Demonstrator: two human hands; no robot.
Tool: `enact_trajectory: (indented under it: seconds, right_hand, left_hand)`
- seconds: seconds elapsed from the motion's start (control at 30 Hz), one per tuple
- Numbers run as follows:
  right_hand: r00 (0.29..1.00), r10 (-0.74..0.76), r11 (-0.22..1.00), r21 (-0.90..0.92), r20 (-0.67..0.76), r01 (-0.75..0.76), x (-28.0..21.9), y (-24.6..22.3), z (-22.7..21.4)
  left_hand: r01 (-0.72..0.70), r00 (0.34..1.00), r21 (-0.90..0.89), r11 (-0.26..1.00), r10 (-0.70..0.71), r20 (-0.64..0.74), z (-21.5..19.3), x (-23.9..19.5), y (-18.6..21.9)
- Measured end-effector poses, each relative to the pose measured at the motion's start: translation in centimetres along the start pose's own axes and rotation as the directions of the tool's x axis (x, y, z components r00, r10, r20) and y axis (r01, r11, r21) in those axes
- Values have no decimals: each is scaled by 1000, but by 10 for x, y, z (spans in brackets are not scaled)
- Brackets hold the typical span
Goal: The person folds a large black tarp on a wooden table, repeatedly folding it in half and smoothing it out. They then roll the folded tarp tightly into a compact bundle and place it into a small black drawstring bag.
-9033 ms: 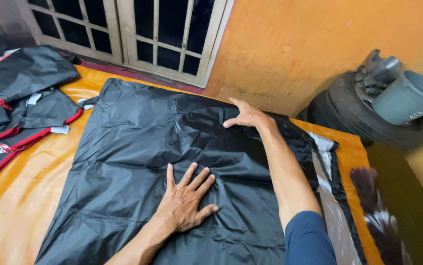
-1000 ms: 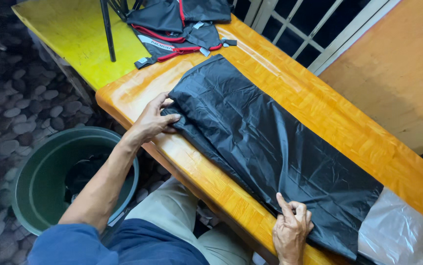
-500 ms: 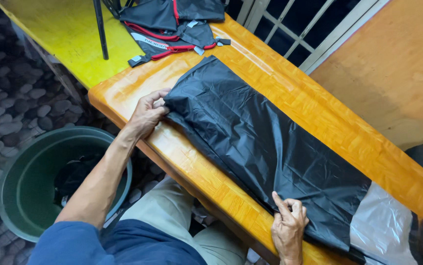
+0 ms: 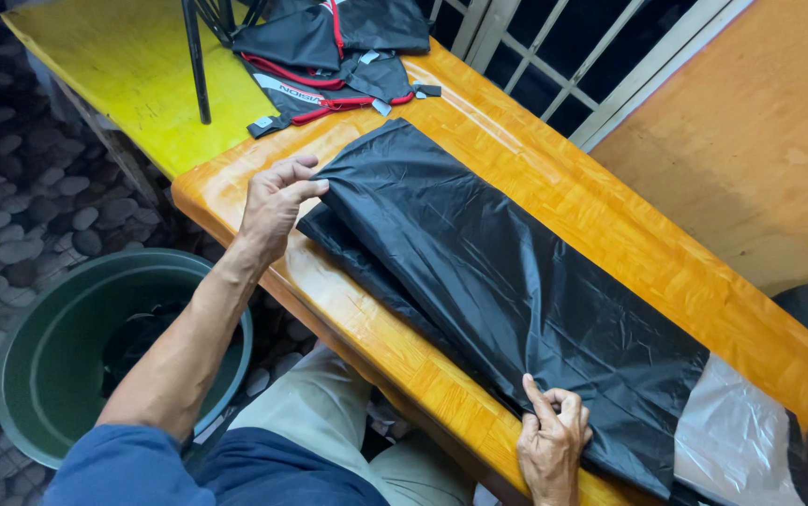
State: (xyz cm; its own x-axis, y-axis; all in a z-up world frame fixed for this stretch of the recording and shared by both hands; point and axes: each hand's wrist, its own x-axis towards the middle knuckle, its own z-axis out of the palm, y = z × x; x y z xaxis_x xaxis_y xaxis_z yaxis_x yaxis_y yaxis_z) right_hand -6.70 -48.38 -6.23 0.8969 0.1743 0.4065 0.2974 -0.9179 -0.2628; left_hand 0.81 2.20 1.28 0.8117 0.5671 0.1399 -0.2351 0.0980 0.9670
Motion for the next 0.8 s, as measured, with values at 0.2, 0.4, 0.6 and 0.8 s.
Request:
enact_trajectory:
  seconds: [0.2,0.4,0.6,0.8]
  right_hand:
    - [1000,-2,999,38,9,1,2,-3,-5]
    - [996,-72,996,57,-53,75,3,-12,-12]
    - [985,-108,979,161,-132,129,9,-34,-31]
    - [985,-118,966,217,-125,143,14,-55,-51]
  left_hand:
    - [242,938,351,905,-310,153,1,-45,66]
    - [487,855,295,822,-517,31,9,-44,50]
    - [498,860,101,861,-505,65,5,-17,9]
    - [394,916,176,902,-402,11,-24,-1,-34]
